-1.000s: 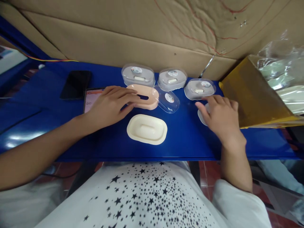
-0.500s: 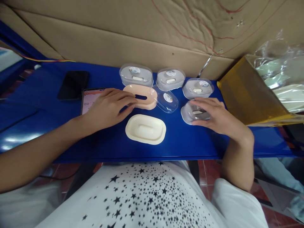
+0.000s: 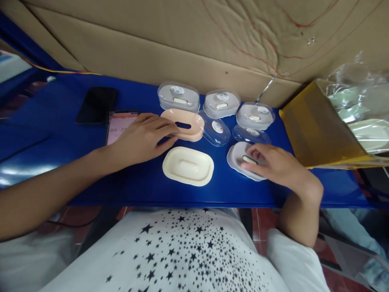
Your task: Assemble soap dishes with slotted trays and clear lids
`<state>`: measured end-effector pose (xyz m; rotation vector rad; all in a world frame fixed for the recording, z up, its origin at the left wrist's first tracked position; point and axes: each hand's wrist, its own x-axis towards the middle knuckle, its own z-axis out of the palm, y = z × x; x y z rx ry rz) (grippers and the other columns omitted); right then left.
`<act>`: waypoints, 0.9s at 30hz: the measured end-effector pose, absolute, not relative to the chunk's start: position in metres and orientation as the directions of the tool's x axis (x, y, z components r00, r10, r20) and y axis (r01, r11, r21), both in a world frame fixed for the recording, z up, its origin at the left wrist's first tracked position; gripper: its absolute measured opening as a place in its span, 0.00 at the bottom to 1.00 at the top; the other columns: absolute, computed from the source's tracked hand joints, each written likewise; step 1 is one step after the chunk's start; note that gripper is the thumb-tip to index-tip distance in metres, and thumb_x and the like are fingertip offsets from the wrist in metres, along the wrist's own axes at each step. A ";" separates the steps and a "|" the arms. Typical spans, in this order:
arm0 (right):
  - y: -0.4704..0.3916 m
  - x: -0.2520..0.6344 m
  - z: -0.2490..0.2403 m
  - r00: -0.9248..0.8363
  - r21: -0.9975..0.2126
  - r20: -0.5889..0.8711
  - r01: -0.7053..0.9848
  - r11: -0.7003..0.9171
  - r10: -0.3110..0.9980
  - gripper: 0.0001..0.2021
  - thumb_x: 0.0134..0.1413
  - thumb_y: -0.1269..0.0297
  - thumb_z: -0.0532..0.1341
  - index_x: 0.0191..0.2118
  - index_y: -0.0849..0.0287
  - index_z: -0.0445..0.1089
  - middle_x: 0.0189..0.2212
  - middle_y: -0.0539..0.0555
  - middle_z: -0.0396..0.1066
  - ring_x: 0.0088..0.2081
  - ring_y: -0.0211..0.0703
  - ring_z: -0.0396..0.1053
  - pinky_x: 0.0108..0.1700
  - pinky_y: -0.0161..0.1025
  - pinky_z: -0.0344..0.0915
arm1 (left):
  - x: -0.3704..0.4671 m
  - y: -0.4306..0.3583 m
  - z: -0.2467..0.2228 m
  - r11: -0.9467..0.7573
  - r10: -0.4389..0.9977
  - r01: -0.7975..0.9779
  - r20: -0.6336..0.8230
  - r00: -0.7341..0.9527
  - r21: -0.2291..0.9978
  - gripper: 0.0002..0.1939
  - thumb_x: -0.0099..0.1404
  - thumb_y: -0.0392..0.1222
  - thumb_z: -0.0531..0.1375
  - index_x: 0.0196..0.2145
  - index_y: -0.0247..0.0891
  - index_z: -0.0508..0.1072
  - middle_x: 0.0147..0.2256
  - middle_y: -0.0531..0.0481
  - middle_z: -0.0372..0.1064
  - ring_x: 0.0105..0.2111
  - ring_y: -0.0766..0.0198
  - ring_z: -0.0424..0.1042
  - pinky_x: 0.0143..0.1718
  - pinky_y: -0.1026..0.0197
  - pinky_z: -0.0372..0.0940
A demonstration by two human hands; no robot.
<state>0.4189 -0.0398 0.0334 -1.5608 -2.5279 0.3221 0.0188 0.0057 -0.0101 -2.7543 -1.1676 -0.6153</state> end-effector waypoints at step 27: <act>-0.039 0.421 0.042 -0.075 -0.513 0.595 0.731 0.450 0.800 0.16 0.73 0.52 0.63 0.46 0.56 0.85 0.26 0.54 0.79 0.28 0.47 0.75 0.32 0.41 0.67 | 0.016 0.008 -0.015 -0.738 0.631 0.675 0.370 0.682 0.015 0.17 0.79 0.43 0.53 0.51 0.38 0.80 0.51 0.41 0.82 0.53 0.45 0.80 0.57 0.42 0.70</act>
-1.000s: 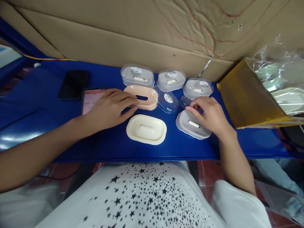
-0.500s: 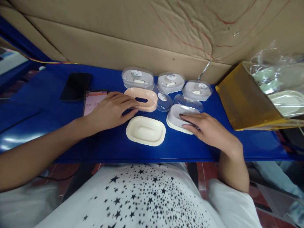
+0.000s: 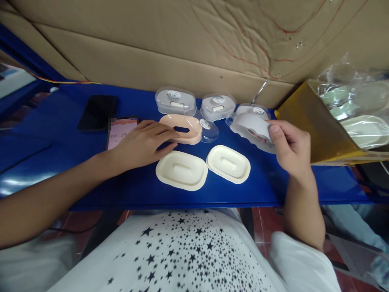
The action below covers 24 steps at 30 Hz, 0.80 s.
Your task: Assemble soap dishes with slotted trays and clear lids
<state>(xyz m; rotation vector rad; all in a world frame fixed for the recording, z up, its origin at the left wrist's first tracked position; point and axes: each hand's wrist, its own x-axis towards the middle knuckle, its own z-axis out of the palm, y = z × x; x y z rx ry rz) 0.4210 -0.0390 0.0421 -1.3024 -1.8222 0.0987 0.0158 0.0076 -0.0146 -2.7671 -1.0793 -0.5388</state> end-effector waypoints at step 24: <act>-0.029 0.388 0.009 -0.646 -0.001 0.358 0.721 0.693 0.674 0.13 0.78 0.57 0.60 0.57 0.54 0.77 0.51 0.57 0.84 0.51 0.55 0.82 0.55 0.52 0.72 | 0.012 0.015 -0.008 -0.760 0.624 0.639 0.409 0.666 0.119 0.18 0.80 0.44 0.51 0.55 0.41 0.79 0.52 0.42 0.81 0.52 0.49 0.80 0.55 0.46 0.71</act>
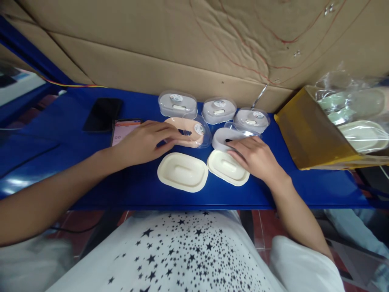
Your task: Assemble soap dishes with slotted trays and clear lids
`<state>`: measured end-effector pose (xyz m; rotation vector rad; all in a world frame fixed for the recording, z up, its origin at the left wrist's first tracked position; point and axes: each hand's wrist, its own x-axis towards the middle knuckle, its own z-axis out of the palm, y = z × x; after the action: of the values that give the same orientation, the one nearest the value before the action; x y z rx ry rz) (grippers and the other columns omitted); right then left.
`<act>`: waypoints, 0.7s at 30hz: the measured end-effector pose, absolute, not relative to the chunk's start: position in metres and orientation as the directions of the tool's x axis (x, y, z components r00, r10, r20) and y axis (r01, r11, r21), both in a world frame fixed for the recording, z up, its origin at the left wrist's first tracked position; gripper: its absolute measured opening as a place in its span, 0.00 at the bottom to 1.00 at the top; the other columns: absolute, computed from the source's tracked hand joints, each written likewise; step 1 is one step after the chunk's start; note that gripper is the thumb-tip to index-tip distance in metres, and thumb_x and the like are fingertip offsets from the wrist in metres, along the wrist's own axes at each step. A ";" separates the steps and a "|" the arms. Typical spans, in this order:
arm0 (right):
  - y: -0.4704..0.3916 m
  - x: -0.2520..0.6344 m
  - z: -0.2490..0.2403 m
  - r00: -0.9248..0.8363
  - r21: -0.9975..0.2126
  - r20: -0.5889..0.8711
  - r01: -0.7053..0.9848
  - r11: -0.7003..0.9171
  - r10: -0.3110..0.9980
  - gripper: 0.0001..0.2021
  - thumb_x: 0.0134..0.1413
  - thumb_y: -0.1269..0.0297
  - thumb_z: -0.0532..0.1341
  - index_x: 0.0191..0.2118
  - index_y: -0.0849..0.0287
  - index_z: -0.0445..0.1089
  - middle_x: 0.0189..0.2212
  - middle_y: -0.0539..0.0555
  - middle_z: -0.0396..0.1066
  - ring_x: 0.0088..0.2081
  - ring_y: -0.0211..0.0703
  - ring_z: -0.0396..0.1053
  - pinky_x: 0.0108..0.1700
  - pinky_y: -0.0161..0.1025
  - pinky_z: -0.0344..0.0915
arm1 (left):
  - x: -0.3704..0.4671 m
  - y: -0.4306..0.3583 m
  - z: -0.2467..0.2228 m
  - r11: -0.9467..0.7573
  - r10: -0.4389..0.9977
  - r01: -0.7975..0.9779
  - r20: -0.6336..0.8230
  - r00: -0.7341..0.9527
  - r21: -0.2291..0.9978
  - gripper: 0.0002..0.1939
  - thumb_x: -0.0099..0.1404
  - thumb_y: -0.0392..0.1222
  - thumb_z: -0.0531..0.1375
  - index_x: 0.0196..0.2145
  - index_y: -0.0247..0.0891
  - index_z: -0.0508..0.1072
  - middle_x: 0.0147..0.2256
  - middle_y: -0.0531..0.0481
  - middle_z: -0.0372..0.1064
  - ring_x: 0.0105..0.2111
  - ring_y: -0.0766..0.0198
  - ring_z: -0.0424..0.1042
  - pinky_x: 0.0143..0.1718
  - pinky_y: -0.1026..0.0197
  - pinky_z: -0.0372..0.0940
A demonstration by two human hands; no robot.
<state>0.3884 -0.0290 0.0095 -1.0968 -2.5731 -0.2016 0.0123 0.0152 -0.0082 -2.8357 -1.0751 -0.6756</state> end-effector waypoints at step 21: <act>0.084 0.493 -0.002 -0.361 -0.206 0.400 0.860 0.466 0.842 0.27 0.75 0.38 0.53 0.59 0.51 0.77 0.56 0.63 0.81 0.57 0.64 0.78 0.63 0.63 0.72 | -0.006 0.172 0.045 -0.690 0.724 0.720 0.046 0.689 0.076 0.35 0.80 0.69 0.48 0.65 0.40 0.73 0.59 0.53 0.76 0.50 0.62 0.69 0.56 0.56 0.63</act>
<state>0.4930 0.0841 -0.0023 -1.4196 -2.2677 -0.0532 -0.0057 0.1719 0.0450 -2.9345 -1.2551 -0.1160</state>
